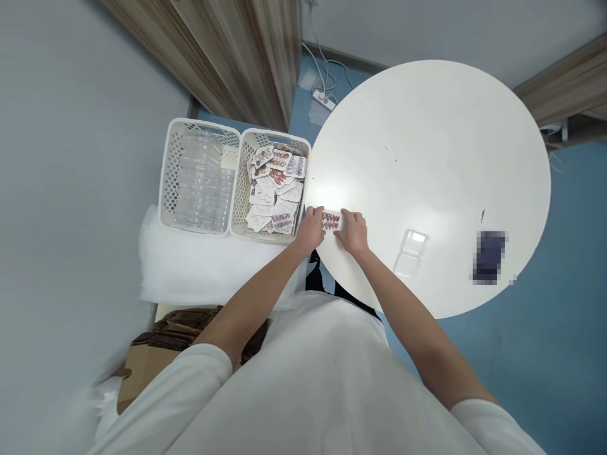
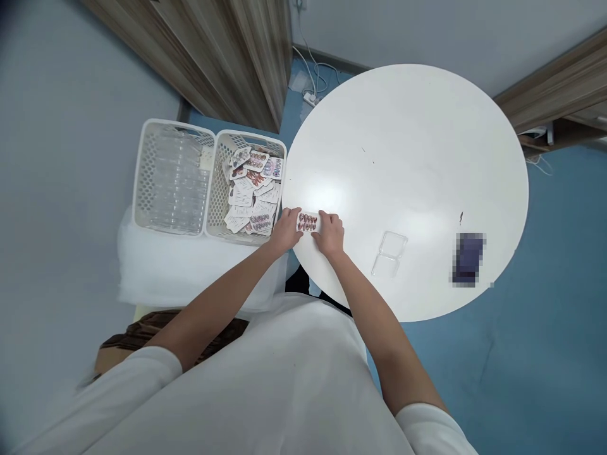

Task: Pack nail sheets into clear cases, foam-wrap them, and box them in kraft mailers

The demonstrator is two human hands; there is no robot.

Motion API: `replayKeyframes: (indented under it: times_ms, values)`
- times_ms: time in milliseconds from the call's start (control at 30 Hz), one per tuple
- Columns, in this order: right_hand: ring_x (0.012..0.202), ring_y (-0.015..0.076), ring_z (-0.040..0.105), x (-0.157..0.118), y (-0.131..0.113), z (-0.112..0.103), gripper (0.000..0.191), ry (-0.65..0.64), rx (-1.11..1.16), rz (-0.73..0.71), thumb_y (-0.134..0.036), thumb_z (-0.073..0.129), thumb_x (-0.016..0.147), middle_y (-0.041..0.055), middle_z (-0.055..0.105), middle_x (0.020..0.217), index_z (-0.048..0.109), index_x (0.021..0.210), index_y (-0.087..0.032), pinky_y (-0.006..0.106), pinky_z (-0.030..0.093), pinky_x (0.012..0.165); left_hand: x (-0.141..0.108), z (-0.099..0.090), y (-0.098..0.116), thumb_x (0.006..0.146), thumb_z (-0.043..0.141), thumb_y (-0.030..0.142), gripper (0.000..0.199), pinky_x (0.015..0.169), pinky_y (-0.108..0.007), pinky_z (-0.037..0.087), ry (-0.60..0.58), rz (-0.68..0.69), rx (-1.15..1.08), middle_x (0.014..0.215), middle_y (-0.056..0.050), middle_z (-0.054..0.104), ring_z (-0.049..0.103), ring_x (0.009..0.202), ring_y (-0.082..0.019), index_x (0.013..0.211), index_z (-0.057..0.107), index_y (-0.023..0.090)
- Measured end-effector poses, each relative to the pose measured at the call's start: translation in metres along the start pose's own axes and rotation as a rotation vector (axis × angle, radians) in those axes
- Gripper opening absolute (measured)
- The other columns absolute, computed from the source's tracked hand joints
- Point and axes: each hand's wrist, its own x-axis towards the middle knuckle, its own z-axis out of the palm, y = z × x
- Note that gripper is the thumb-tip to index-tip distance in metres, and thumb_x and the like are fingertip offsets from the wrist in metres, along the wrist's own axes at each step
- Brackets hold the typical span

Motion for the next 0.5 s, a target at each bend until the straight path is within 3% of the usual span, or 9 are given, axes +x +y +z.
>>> replayKeyframes:
  times_ms: [500]
  values:
    - [0.094,0.0234,0.047,-0.015,0.004,0.003,0.059,0.013,0.133,-0.048,-0.018,0.051,0.072,0.0076,0.051,0.101,0.032,0.128,-0.021,0.042,0.038,0.083,-0.015,0.007,-0.005,0.067,0.057,0.006,0.063,0.079,-0.034,0.044,0.068,0.126,-0.131,0.112,-0.01,0.045,0.049,0.097,-0.022,0.123,0.031,0.017]
